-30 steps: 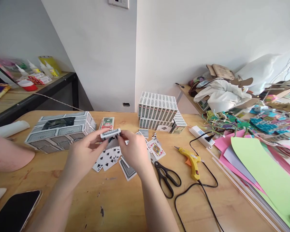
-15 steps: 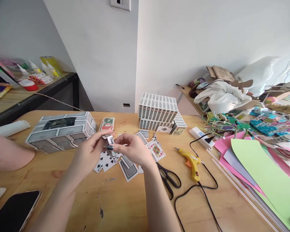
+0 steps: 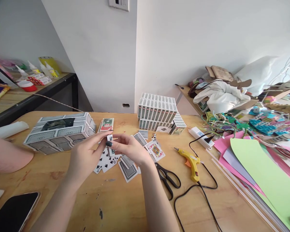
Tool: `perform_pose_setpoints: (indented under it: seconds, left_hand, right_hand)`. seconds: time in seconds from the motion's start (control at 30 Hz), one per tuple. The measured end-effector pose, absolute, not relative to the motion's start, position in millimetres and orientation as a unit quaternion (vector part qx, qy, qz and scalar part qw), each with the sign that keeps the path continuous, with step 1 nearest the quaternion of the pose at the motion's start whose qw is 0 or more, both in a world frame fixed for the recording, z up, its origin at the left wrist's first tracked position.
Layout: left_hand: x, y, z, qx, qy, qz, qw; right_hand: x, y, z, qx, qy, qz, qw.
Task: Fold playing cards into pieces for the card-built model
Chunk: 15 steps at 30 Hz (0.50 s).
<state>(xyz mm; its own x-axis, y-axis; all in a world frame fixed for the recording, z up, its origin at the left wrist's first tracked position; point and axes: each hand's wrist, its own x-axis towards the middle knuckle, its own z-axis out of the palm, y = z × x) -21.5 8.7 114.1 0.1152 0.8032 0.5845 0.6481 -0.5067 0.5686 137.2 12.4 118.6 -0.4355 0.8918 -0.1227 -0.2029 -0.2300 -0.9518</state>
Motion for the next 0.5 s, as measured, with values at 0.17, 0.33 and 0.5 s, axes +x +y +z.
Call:
perform_pose_setpoints:
  seconds: [0.17, 0.33, 0.5]
  left_hand:
    - [-22.1, 11.5, 108.9, 0.732, 0.527, 0.428, 0.053]
    - [-21.7, 13.6, 103.2, 0.742, 0.531, 0.41, -0.012]
    - [-24.0, 15.8, 98.5, 0.748, 0.549, 0.367, -0.069]
  right_hand:
    - [135.0, 14.7, 117.0, -0.401, -0.475, 0.67, 0.406]
    - [133.2, 16.3, 116.8, -0.402, -0.436, 0.677, 0.435]
    - [128.3, 19.1, 110.3, -0.388, -0.399, 0.691, 0.461]
